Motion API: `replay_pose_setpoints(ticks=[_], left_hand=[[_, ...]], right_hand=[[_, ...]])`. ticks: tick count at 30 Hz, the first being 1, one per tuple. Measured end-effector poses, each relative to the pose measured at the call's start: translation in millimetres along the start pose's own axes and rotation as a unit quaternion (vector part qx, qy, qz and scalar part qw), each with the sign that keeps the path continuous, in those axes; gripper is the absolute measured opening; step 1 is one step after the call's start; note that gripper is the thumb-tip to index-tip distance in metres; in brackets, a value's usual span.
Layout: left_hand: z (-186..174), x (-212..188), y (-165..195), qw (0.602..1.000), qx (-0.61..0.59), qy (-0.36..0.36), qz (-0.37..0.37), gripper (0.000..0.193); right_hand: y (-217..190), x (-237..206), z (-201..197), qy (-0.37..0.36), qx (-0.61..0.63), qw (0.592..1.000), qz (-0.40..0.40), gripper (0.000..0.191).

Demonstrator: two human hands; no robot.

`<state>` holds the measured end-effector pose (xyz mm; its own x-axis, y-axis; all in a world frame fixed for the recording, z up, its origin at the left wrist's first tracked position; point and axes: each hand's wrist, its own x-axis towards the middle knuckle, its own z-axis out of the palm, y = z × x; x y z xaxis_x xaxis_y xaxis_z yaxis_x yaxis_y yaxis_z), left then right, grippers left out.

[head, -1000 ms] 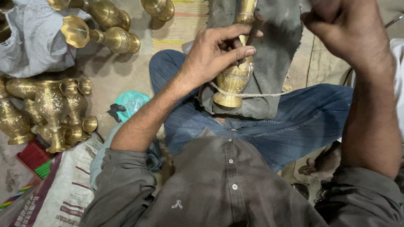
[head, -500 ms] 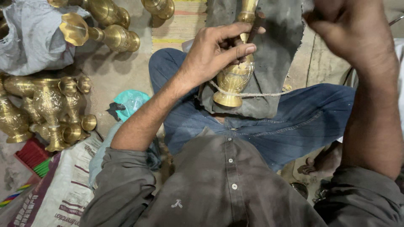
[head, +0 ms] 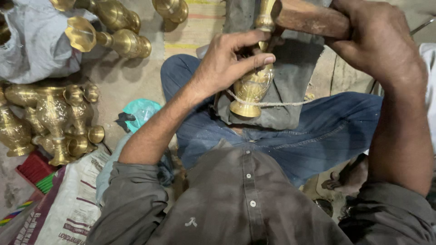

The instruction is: The person sits cross-legged on the floor with a brass vase held against a sandbag on their lap. They hold a chisel against the vase surface and strike it with a wooden mallet, working patterned decoration into the brass, repositioning the chisel repeatedly across the vase body.

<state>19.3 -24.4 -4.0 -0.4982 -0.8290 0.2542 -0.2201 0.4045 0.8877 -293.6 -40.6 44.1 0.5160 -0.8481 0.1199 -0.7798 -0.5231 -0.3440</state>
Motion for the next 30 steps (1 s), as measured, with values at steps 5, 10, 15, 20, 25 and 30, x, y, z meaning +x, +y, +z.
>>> replay_pose_setpoints(ticks=[5, 10, 15, 20, 25, 30], left_hand=[[1.1, -0.9, -4.1, 0.999, -0.033, -0.016, -0.022, 0.036], [1.9, 1.4, -4.6, 0.996, -0.061, -0.025, -0.06, 0.037], [-0.9, 5.3, -1.5, 0.998, -0.027, -0.025, -0.048, 0.035], [-2.4, 7.8, 0.4, 0.997, -0.037, -0.028, -0.064, 0.033], [-2.4, 2.0, -1.1, 0.997, -0.068, -0.029, -0.022, 0.034], [-1.3, 0.0, -5.3, 0.996, -0.079, -0.028, -0.006, 0.036]], right_hand=[[0.2, -2.0, 2.8, -0.023, -0.012, 0.999, 0.038, 0.02], [7.3, -6.5, 6.5, 0.033, 0.115, 0.991, 0.06, 0.015], [4.2, -4.5, 2.3, 0.013, -0.002, 0.998, 0.056, 0.022], [-4.8, 1.0, -3.3, -0.003, -0.11, 0.994, -0.009, 0.034], [-5.3, 0.6, -1.0, -0.014, 0.03, 0.998, 0.058, 0.025], [-0.4, -1.6, 2.4, -0.018, 0.047, 0.996, 0.077, 0.029]])
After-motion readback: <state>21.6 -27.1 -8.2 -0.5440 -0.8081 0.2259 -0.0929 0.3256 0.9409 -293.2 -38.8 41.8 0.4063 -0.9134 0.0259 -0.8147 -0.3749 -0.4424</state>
